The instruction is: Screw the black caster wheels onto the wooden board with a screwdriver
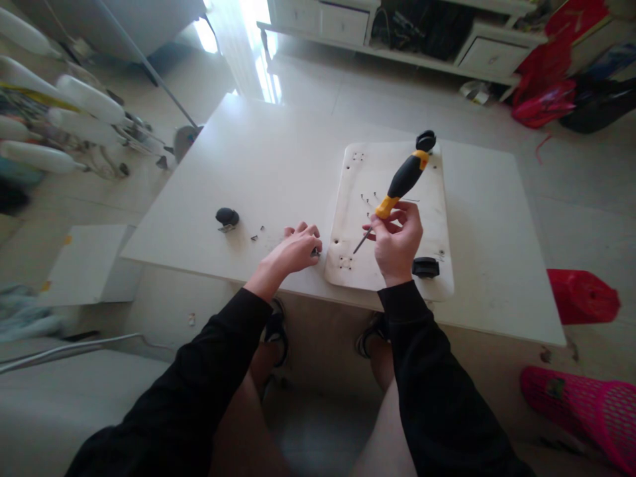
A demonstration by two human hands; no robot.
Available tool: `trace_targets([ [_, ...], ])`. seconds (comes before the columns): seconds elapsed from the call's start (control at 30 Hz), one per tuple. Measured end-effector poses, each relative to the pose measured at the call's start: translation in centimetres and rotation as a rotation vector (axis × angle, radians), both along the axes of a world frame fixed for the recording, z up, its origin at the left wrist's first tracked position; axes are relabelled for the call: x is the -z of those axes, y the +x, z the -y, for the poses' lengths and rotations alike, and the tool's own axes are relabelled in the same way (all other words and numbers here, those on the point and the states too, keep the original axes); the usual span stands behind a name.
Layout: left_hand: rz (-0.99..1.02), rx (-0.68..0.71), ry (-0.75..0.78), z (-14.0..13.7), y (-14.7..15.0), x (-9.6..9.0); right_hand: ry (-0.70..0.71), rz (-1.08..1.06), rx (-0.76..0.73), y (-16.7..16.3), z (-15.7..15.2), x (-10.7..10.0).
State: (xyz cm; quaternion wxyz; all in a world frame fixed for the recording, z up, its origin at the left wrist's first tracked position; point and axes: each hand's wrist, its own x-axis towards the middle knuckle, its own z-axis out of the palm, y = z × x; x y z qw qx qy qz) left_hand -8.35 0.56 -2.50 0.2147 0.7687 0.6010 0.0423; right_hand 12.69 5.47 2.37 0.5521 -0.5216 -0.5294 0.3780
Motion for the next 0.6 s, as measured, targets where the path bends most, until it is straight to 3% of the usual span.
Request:
trace_targets([
  [0.27, -0.014, -0.026, -0.036, 0.14, 0.64, -0.49, 0.002, 0.007, 0.003, -0.04, -0.04, 0.20],
  [0.6, -0.057, -0.046, -0.066, 0.14, 0.65, 0.28, -0.011, -0.006, 0.000, -0.08, 0.01, 0.02],
])
